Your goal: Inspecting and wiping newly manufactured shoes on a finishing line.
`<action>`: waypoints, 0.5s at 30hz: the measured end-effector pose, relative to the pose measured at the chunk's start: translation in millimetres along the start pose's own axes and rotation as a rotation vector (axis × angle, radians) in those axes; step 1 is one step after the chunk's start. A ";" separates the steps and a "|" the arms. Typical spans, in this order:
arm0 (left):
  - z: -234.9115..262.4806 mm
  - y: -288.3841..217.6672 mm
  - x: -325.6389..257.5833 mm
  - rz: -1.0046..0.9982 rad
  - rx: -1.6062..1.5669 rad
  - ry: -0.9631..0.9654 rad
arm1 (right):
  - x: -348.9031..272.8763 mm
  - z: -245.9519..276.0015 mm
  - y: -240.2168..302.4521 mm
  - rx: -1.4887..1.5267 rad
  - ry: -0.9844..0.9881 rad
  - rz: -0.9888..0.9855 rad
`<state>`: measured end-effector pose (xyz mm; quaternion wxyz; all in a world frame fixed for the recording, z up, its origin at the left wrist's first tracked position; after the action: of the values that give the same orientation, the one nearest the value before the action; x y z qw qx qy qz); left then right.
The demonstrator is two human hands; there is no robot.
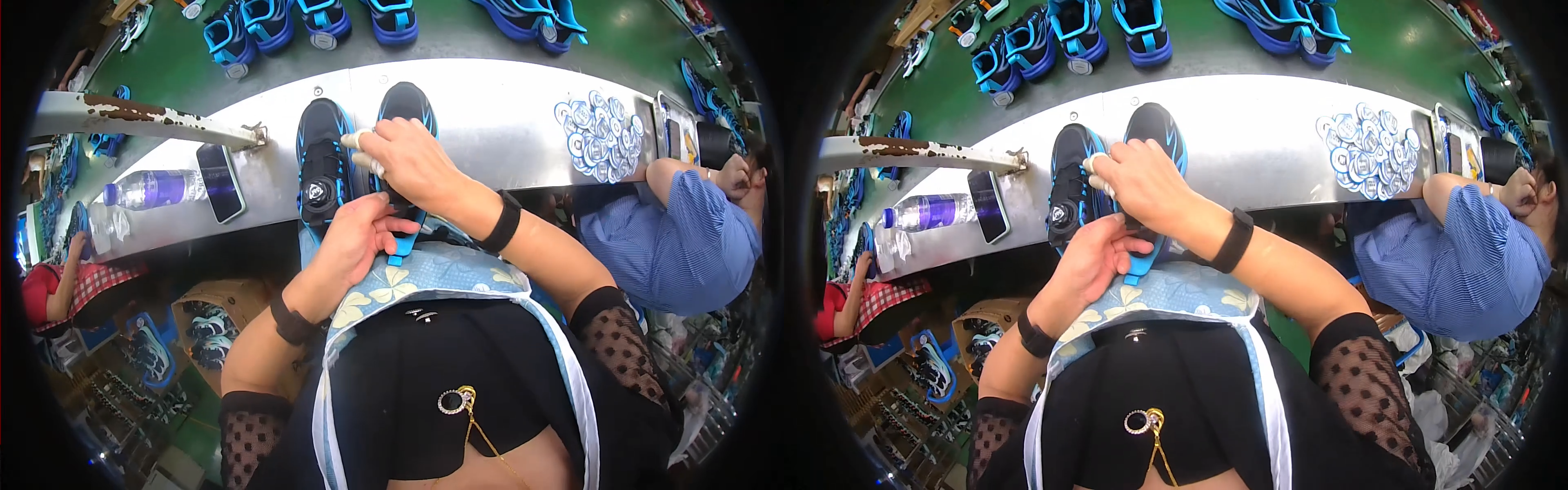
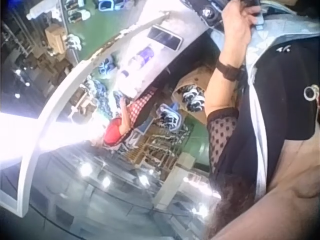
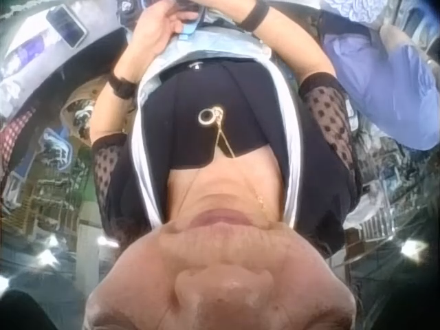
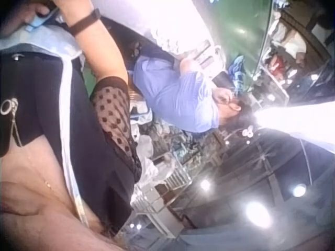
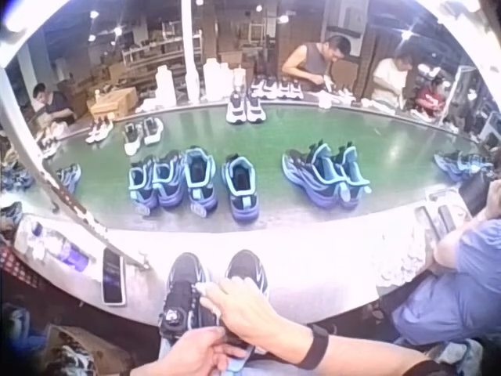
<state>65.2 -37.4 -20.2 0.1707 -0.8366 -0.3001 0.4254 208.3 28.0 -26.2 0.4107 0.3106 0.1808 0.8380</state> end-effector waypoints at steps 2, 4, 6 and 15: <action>-0.3 -1.3 0.6 0.011 0.001 0.007 | 0.1 1.0 -9.1 0.051 0.028 -0.007; -3.4 -8.2 -3.6 0.058 0.062 0.049 | -4.0 8.4 -18.0 0.104 0.058 -0.013; -22.0 -20.4 -23.8 0.046 0.080 0.032 | -18.8 24.0 -33.5 0.582 -0.043 -0.341; -48.6 -27.3 11.7 -0.803 1.611 -0.317 | -65.8 48.2 13.4 0.309 0.390 -0.630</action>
<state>100.5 -10.4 15.6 0.7949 -0.2288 -0.2006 0.5249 263.8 -30.4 -7.5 0.5538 0.1334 0.4657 0.6773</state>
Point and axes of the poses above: each hand's wrist, its own x-axis towards the middle knuckle, its own z-axis out of the back of the hand, y = z × x, the point moved 1 cm from there along x, towards the middle knuckle, and after that the axes turned 2 degrees about y, right-handed, at the moved point
